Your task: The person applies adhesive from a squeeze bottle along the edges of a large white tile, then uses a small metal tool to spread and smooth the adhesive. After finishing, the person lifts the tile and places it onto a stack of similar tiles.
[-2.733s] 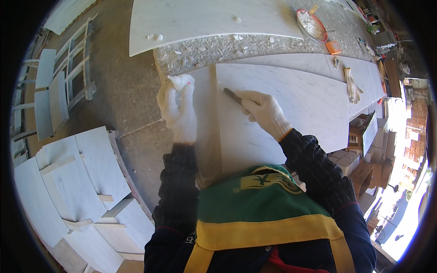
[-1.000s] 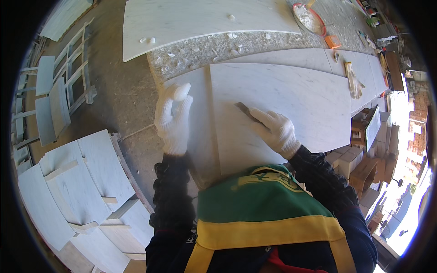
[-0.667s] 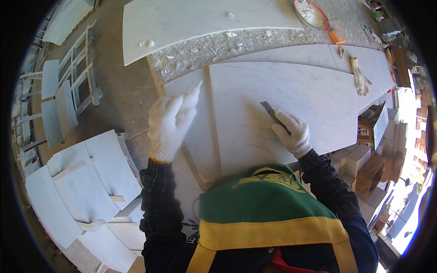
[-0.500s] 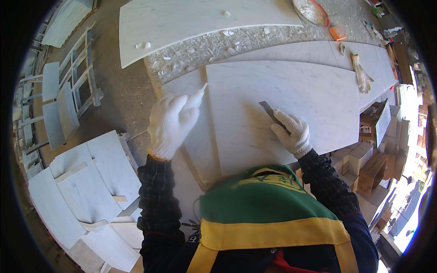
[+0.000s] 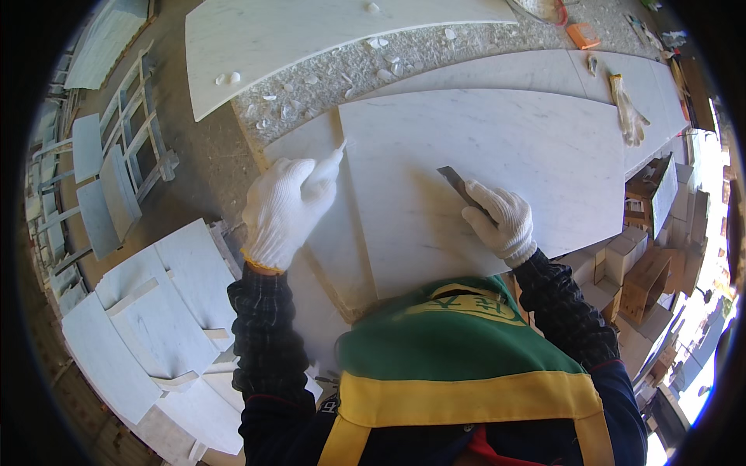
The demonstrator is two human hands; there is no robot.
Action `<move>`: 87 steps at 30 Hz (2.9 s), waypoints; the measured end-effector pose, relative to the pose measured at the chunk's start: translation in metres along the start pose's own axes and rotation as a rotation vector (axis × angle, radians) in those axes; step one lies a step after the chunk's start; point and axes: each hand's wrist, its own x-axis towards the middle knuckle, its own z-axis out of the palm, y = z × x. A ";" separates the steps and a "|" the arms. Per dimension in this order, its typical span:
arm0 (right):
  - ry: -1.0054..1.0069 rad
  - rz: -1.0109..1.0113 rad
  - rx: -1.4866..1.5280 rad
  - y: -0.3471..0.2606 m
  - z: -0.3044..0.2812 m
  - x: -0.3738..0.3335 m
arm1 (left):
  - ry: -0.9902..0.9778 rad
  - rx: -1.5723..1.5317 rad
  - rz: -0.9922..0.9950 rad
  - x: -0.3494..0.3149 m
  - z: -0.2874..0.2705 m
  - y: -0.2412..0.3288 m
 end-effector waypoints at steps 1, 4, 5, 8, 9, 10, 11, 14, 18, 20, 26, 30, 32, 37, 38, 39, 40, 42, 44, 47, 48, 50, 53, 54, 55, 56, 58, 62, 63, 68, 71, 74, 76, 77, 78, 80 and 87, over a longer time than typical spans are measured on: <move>0.001 0.002 0.002 0.000 0.000 0.000 | -0.035 0.027 -0.009 0.000 -0.002 0.001; 0.002 -0.003 0.002 0.001 0.000 0.000 | -0.074 0.047 -0.030 0.002 -0.006 0.004; -0.003 0.000 0.004 0.001 0.000 -0.001 | -0.076 0.043 -0.035 0.003 -0.006 0.005; -0.012 0.012 0.007 0.001 0.000 -0.001 | -0.089 0.055 -0.058 0.004 -0.007 0.006; -0.010 0.012 0.008 0.001 0.000 -0.001 | -0.090 0.049 -0.060 0.005 -0.007 0.007; -0.008 0.012 0.009 0.001 0.000 -0.001 | -0.091 0.044 -0.062 0.005 -0.007 0.006; -0.004 0.007 0.009 0.001 0.000 -0.001 | -0.088 0.038 -0.063 0.006 -0.007 0.006; 0.001 -0.001 0.016 0.001 0.000 -0.001 | -0.013 -0.005 -0.018 0.007 -0.004 0.006; -0.002 -0.004 0.030 0.001 -0.001 0.000 | -0.023 -0.016 -0.012 0.006 -0.004 0.004; -0.002 -0.007 0.032 0.001 -0.002 0.001 | -0.022 -0.033 -0.003 0.007 -0.004 0.003; -0.023 0.032 0.023 0.000 -0.003 0.001 | -0.062 -0.023 -0.022 0.007 -0.006 0.002; -0.021 0.030 0.013 0.000 -0.003 0.001 | -0.124 0.008 -0.043 0.008 -0.009 -0.001; -0.026 0.032 0.001 -0.001 -0.003 0.001 | -0.124 0.001 -0.029 0.008 -0.009 -0.001; -0.042 0.046 0.000 -0.002 -0.004 0.001 | -0.133 -0.017 -0.049 0.008 -0.009 -0.002; -0.034 0.037 -0.004 -0.002 -0.004 0.001 | -0.137 -0.019 -0.053 0.009 -0.009 -0.003; -0.032 0.037 -0.002 -0.002 -0.004 0.001 | -0.138 -0.017 -0.052 0.009 -0.009 -0.003; -0.031 0.036 -0.001 -0.002 -0.004 0.001 | -0.136 -0.017 -0.050 0.009 -0.009 -0.003; -0.002 0.002 0.029 -0.001 -0.003 0.003 | -0.133 -0.014 -0.048 0.009 -0.009 -0.003; 0.006 -0.013 0.042 -0.001 -0.002 0.003 | -0.131 -0.007 -0.050 0.009 -0.009 -0.003; -0.022 0.013 0.023 -0.002 -0.004 0.003 | -0.137 -0.007 -0.056 0.009 -0.009 -0.004; -0.041 0.034 0.008 -0.002 -0.004 0.003 | -0.135 -0.010 -0.055 0.009 -0.009 -0.004; -0.053 0.049 -0.006 -0.003 -0.005 0.003 | -0.134 -0.010 -0.057 0.009 -0.010 -0.003; -0.045 0.041 -0.004 -0.003 -0.005 0.003 | -0.142 0.006 -0.056 0.009 -0.011 -0.003; -0.047 0.043 -0.005 -0.003 -0.005 0.003 | -0.145 0.003 -0.055 0.010 -0.011 -0.002; -0.049 0.045 -0.005 -0.002 -0.005 0.003 | -0.148 0.002 -0.054 0.010 -0.011 -0.002; -0.045 0.044 -0.004 -0.002 -0.005 0.003 | -0.152 0.003 -0.055 0.011 -0.012 -0.002; -0.038 0.041 -0.002 -0.002 -0.004 0.002 | -0.167 -0.004 -0.062 0.012 -0.013 -0.001; -0.027 0.035 0.013 -0.001 -0.003 0.001 | -0.183 -0.038 -0.088 0.013 -0.015 0.003; -0.029 0.038 0.014 -0.001 -0.003 0.001 | -0.192 -0.040 -0.109 0.013 -0.016 0.004; 0.015 -0.026 0.045 0.001 -0.001 0.003 | -0.216 -0.060 -0.169 0.014 -0.016 0.008; 0.014 -0.022 0.052 0.001 -0.001 0.004 | -0.211 -0.044 -0.169 0.015 -0.017 0.008; 0.014 -0.024 0.051 0.000 -0.002 0.004 | -0.226 -0.010 -0.168 0.017 -0.017 0.008; 0.009 -0.019 0.041 0.001 -0.002 0.004 | -0.221 -0.013 -0.161 0.017 -0.017 0.008; 0.012 -0.022 0.043 0.001 -0.002 0.003 | -0.216 -0.014 -0.155 0.016 -0.016 0.008; 0.008 -0.019 0.040 0.001 -0.002 0.003 | -0.209 -0.019 -0.150 0.016 -0.016 0.007; 0.010 -0.021 0.046 0.002 -0.001 0.003 | -0.193 -0.028 -0.136 0.016 -0.015 0.006; 0.022 -0.034 0.068 0.002 0.000 0.004 | -0.185 -0.052 -0.145 0.015 -0.014 0.003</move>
